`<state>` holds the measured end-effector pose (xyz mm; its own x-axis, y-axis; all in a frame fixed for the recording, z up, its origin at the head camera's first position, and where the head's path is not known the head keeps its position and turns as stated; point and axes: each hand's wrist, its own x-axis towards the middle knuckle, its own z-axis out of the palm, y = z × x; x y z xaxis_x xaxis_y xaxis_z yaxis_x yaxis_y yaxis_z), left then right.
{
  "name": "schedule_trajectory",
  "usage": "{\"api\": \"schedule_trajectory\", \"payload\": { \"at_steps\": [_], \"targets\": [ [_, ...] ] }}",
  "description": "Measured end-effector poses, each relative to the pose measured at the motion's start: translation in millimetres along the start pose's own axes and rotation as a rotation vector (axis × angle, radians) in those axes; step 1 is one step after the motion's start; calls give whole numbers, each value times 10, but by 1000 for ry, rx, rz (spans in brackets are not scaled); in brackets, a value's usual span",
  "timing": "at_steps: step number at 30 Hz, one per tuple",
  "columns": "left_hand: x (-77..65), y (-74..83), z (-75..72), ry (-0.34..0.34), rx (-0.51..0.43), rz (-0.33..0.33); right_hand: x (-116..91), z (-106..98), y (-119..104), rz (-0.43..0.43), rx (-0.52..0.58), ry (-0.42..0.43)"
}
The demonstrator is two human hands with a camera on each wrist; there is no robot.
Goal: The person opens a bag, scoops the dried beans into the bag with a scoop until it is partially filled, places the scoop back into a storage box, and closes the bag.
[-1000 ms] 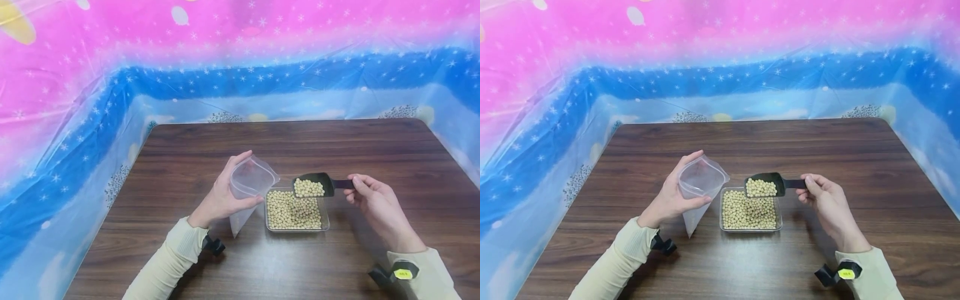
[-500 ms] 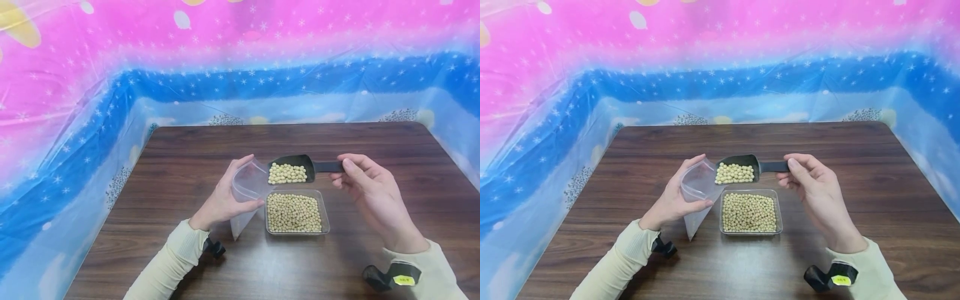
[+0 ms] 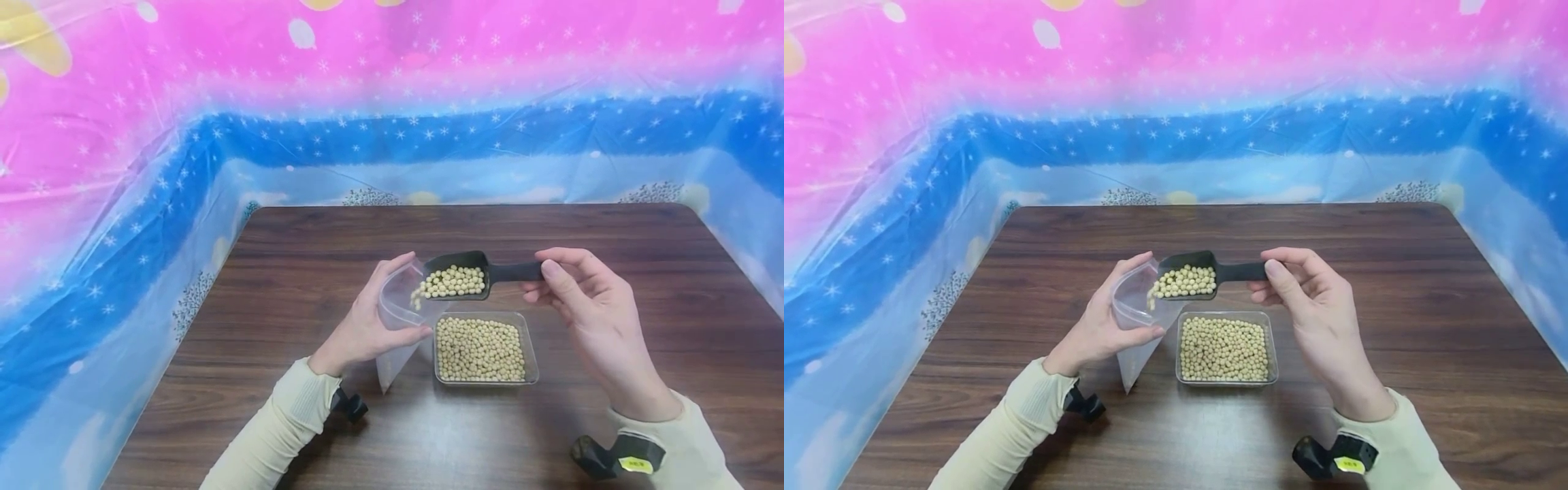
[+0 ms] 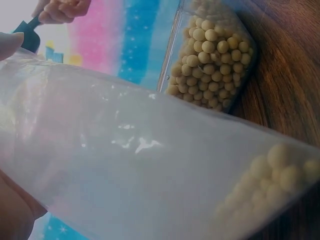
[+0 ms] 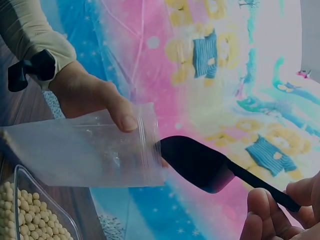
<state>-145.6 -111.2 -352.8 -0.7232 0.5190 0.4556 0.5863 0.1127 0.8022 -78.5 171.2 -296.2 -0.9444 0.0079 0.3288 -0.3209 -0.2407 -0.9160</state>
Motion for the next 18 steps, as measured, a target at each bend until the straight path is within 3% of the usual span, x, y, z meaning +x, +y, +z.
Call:
{"api": "schedule_trajectory", "payload": {
  "at_steps": [4, 10, 11, 18],
  "targets": [
    [-7, -126, 15, 3, 21, 7, -7, -6, 5, -1, -9, 12],
    [14, 179, -12, -3, -5, -15, -11, -7, 9, -16, 8, 6],
    [16, 233, -16, -4, -13, -19, -13, -6, 6, -22, -5, 8],
    [11, 226, -7, -10, -30, -23, -43, 27, -7, -117, -227, 39]
  ]
}}
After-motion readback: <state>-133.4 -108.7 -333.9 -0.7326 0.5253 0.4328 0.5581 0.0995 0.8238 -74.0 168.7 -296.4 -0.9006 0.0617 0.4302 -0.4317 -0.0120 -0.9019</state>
